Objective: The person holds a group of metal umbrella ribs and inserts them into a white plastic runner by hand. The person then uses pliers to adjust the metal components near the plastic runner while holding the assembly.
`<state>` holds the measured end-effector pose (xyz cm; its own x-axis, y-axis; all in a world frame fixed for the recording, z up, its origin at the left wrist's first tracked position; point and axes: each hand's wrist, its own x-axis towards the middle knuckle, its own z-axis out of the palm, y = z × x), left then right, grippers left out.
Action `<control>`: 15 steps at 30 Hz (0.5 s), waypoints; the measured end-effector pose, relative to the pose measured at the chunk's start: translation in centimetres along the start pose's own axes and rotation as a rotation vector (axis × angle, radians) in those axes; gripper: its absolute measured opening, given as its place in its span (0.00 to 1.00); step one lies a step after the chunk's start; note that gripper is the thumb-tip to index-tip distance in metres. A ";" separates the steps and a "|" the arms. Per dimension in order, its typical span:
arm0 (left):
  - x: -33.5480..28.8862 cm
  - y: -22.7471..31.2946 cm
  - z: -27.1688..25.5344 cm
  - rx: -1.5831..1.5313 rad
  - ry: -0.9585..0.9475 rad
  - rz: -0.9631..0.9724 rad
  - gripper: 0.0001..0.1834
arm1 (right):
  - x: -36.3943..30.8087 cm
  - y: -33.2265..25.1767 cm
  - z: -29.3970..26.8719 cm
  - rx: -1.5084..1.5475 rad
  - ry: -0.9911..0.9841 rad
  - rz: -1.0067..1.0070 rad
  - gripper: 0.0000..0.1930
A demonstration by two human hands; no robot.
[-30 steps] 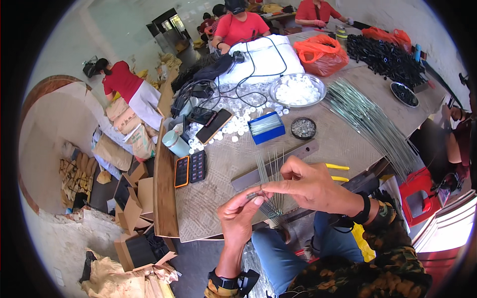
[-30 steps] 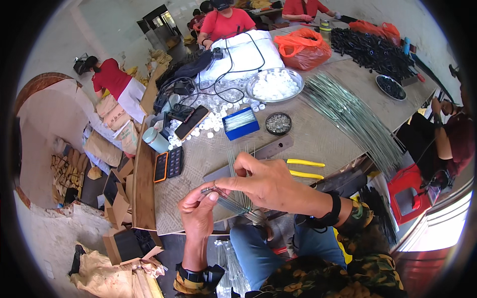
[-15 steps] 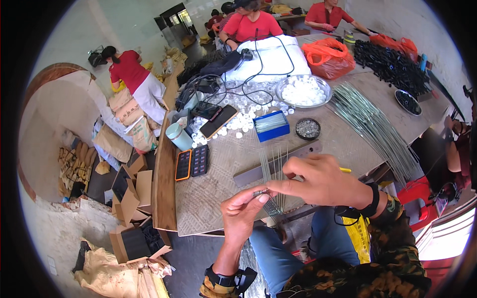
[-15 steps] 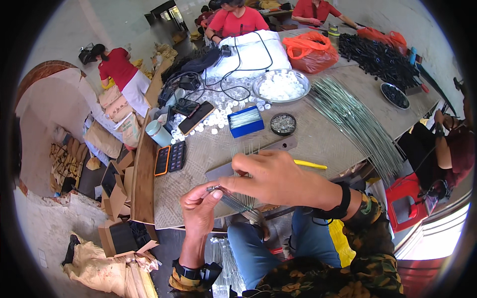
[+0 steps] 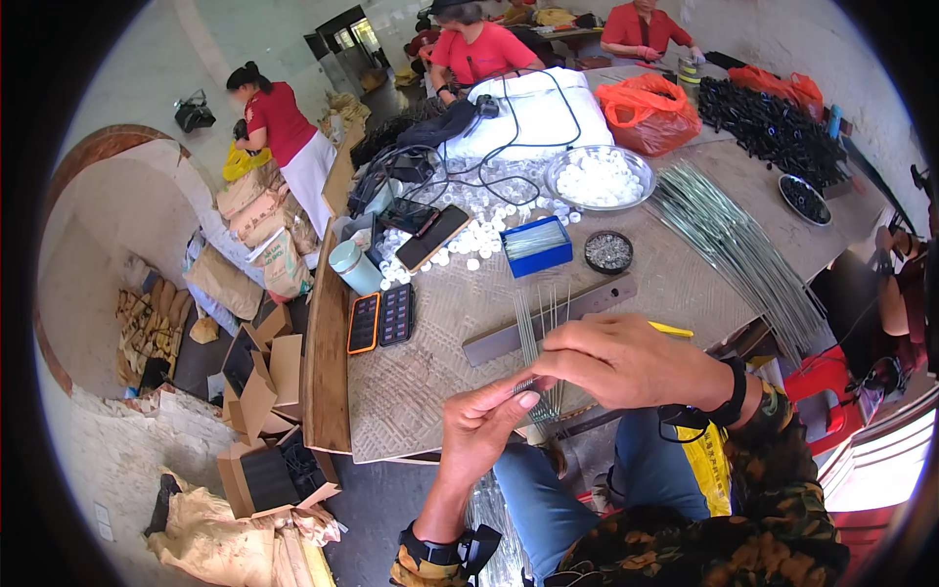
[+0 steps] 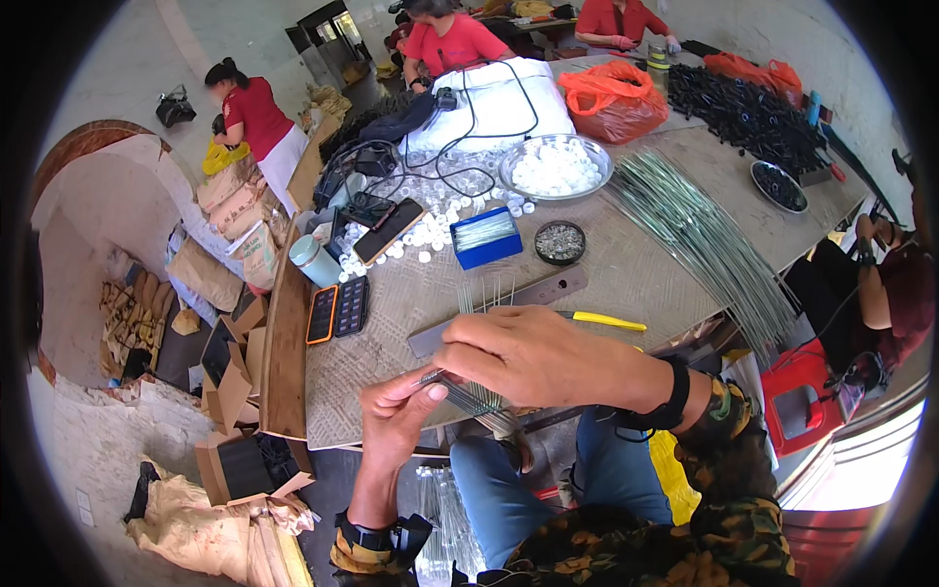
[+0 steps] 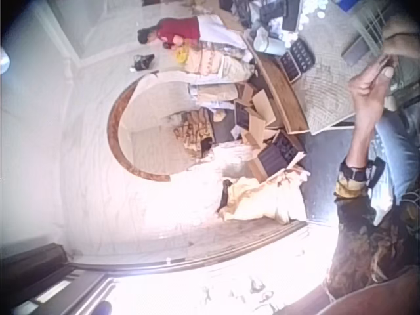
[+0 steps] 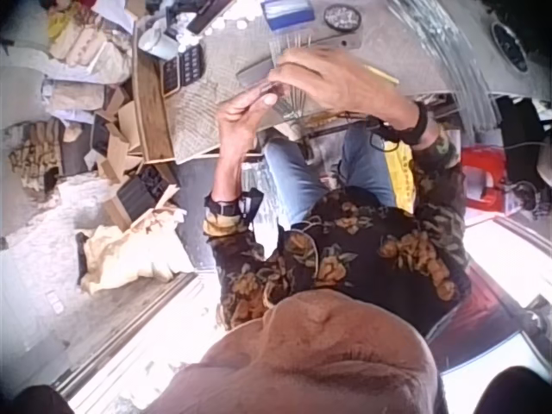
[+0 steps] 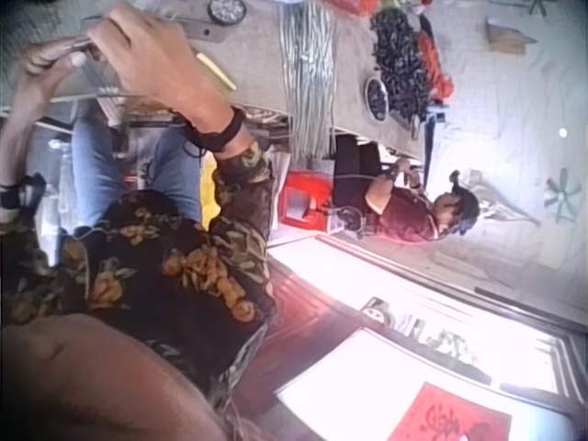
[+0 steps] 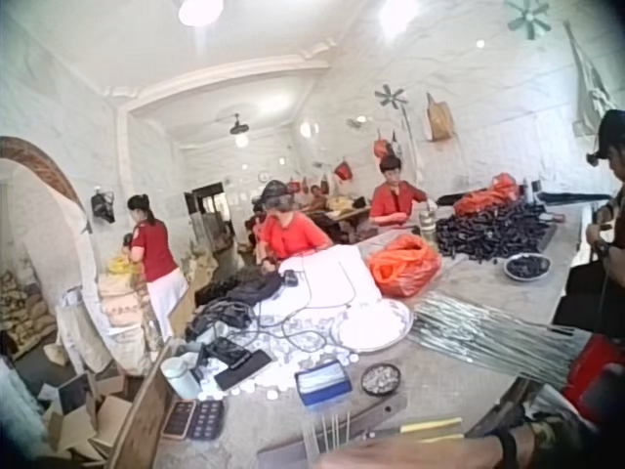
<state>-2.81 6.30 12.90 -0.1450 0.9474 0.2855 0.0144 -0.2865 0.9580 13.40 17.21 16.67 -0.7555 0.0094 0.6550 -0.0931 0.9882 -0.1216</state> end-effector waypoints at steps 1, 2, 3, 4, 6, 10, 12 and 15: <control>-0.1 -0.1 -0.2 0.009 -0.006 -0.022 0.12 | 0.2 -0.1 0.0 0.047 -0.010 0.010 0.14; -0.2 -0.4 -0.4 0.018 -0.011 -0.045 0.12 | 0.4 -0.2 0.3 0.047 -0.009 0.015 0.14; -0.2 -0.7 -0.5 0.016 -0.022 -0.049 0.12 | 0.5 -0.6 0.5 0.093 -0.043 0.046 0.15; -0.1 -1.3 -0.6 0.031 -0.025 -0.029 0.12 | 0.6 -0.9 0.8 0.139 -0.077 0.079 0.16; -0.1 -1.8 -0.9 0.043 -0.033 -0.028 0.12 | 1.2 -1.2 1.3 0.105 -0.037 0.075 0.14; 0.4 -4.0 -2.4 0.775 -0.429 0.141 0.23 | 1.7 -1.2 1.8 0.087 -0.128 -0.039 0.08; 0.3 -5.6 -2.1 1.084 -0.567 0.024 0.31 | 1.6 -0.8 1.8 0.093 -0.067 -0.063 0.08; 0.6 -8.0 -2.5 0.916 -0.559 0.109 0.36 | 1.3 -1.0 2.0 0.088 -0.091 -0.069 0.08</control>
<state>-5.49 8.81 5.37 0.3714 0.9206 0.1204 0.7685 -0.3776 0.5166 11.23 15.94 16.11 -0.8008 -0.0760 0.5941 -0.2001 0.9689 -0.1458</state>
